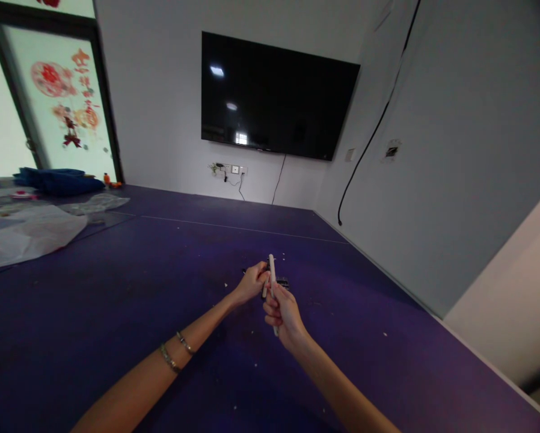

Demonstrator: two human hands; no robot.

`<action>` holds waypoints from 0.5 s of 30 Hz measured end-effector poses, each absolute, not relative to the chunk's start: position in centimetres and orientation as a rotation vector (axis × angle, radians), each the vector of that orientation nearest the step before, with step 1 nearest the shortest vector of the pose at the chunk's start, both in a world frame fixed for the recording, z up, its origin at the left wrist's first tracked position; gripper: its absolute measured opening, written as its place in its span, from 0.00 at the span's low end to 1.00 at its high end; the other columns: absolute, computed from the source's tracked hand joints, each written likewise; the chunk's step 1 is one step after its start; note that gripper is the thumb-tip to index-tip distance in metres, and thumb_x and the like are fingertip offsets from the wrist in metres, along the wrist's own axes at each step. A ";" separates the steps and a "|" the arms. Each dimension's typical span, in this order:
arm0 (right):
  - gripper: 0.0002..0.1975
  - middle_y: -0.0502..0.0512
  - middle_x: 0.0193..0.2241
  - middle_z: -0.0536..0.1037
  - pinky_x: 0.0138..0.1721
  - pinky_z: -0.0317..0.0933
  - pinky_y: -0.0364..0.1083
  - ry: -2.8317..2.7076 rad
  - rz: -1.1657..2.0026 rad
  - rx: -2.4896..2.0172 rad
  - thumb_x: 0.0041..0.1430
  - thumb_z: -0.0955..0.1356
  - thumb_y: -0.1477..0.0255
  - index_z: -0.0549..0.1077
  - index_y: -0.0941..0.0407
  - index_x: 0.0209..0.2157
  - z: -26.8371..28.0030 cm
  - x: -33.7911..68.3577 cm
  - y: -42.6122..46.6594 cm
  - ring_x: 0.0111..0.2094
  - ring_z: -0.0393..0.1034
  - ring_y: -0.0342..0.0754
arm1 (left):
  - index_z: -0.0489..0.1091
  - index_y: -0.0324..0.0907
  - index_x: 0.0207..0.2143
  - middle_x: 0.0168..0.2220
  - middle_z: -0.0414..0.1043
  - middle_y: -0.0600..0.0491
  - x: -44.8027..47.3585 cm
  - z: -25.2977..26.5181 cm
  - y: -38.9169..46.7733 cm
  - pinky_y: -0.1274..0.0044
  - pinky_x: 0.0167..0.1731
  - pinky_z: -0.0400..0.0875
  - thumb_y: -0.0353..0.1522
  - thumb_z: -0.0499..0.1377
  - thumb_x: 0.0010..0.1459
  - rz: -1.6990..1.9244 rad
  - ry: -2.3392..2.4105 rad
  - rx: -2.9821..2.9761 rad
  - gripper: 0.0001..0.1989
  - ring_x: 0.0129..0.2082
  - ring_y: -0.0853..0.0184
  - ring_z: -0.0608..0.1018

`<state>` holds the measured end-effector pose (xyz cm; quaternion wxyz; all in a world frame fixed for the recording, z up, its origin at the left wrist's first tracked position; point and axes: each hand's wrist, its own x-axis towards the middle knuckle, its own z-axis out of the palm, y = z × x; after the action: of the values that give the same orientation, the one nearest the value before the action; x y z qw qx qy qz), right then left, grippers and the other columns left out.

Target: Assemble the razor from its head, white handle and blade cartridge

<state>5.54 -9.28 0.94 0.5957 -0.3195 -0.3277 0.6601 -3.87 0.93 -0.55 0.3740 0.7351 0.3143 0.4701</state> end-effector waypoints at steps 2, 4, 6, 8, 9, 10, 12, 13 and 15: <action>0.18 0.38 0.13 0.52 0.13 0.29 0.35 -0.755 1.538 -0.757 0.45 0.70 0.59 0.65 0.56 0.31 0.7 5.5 -9.5 0.13 0.38 0.32 | 0.60 0.39 0.26 0.21 0.59 0.59 -3.9 -0.8 1.1 0.82 0.24 0.59 0.30 0.50 0.52 1.199 0.768 1.862 0.03 0.22 0.74 0.64; 0.18 0.38 0.13 0.52 0.13 0.29 0.35 -0.753 1.545 -0.758 0.45 0.70 0.59 0.65 0.56 0.32 0.8 5.6 -9.5 0.13 0.38 0.32 | 0.60 0.39 0.28 0.22 0.62 0.58 -3.9 -0.8 1.2 0.82 0.24 0.61 0.30 0.50 0.53 1.181 0.731 1.824 0.03 0.22 0.74 0.67; 0.17 0.38 0.13 0.52 0.13 0.29 0.35 -0.755 1.529 -0.741 0.44 0.70 0.60 0.64 0.56 0.31 1.1 5.9 -9.4 0.13 0.37 0.32 | 0.60 0.39 0.31 0.22 0.64 0.58 -3.9 -0.7 1.1 0.81 0.24 0.62 0.31 0.49 0.54 1.150 0.714 1.774 0.04 0.21 0.74 0.68; 0.17 0.38 0.14 0.51 0.13 0.28 0.35 -0.761 1.506 -0.724 0.44 0.70 0.60 0.64 0.57 0.30 1.4 6.3 -9.1 0.13 0.36 0.32 | 0.60 0.39 0.32 0.22 0.65 0.58 -3.8 -0.6 0.9 0.80 0.23 0.63 0.31 0.49 0.54 1.123 0.693 1.740 0.04 0.20 0.73 0.69; 0.17 0.38 0.14 0.51 0.13 0.28 0.36 -0.763 1.502 -0.720 0.44 0.70 0.60 0.64 0.57 0.29 1.4 6.4 -9.1 0.13 0.36 0.32 | 0.60 0.39 0.33 0.22 0.66 0.58 -3.8 -0.5 0.9 0.80 0.23 0.63 0.31 0.49 0.54 1.113 0.679 1.732 0.04 0.19 0.73 0.69; 0.17 0.38 0.14 0.51 0.13 0.28 0.35 -0.763 1.501 -0.720 0.44 0.70 0.60 0.64 0.57 0.29 1.3 6.4 -9.0 0.13 0.36 0.32 | 0.60 0.39 0.33 0.22 0.66 0.58 -3.8 -0.5 0.8 0.80 0.23 0.64 0.30 0.49 0.54 1.102 0.662 1.731 0.04 0.19 0.73 0.70; 0.18 0.37 0.14 0.51 0.13 0.28 0.35 -0.755 1.507 -0.734 0.44 0.70 0.59 0.63 0.56 0.30 0.9 6.4 -9.2 0.13 0.36 0.32 | 0.60 0.39 0.33 0.21 0.66 0.58 -3.8 -0.5 0.8 0.79 0.23 0.64 0.31 0.49 0.54 1.089 0.642 1.740 0.04 0.18 0.73 0.70; 0.18 0.37 0.14 0.51 0.13 0.29 0.35 -0.751 1.508 -0.744 0.44 0.70 0.59 0.63 0.56 0.30 0.8 6.3 -9.3 0.13 0.37 0.32 | 0.60 0.39 0.33 0.21 0.66 0.58 -3.8 -0.5 0.8 0.79 0.22 0.64 0.31 0.49 0.54 1.091 0.641 1.742 0.04 0.18 0.73 0.70; 0.18 0.37 0.14 0.50 0.13 0.29 0.35 -0.751 1.509 -0.758 0.44 0.70 0.59 0.63 0.56 0.30 0.6 6.2 -9.5 0.13 0.37 0.32 | 0.59 0.39 0.32 0.20 0.66 0.58 -3.8 -0.5 0.7 0.79 0.22 0.64 0.30 0.49 0.54 1.100 0.650 1.742 0.04 0.18 0.73 0.70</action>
<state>6.23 -9.54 0.58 0.6025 -0.3271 -0.3244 0.6518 -3.79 0.69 -0.50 0.4711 0.7112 0.2654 0.4493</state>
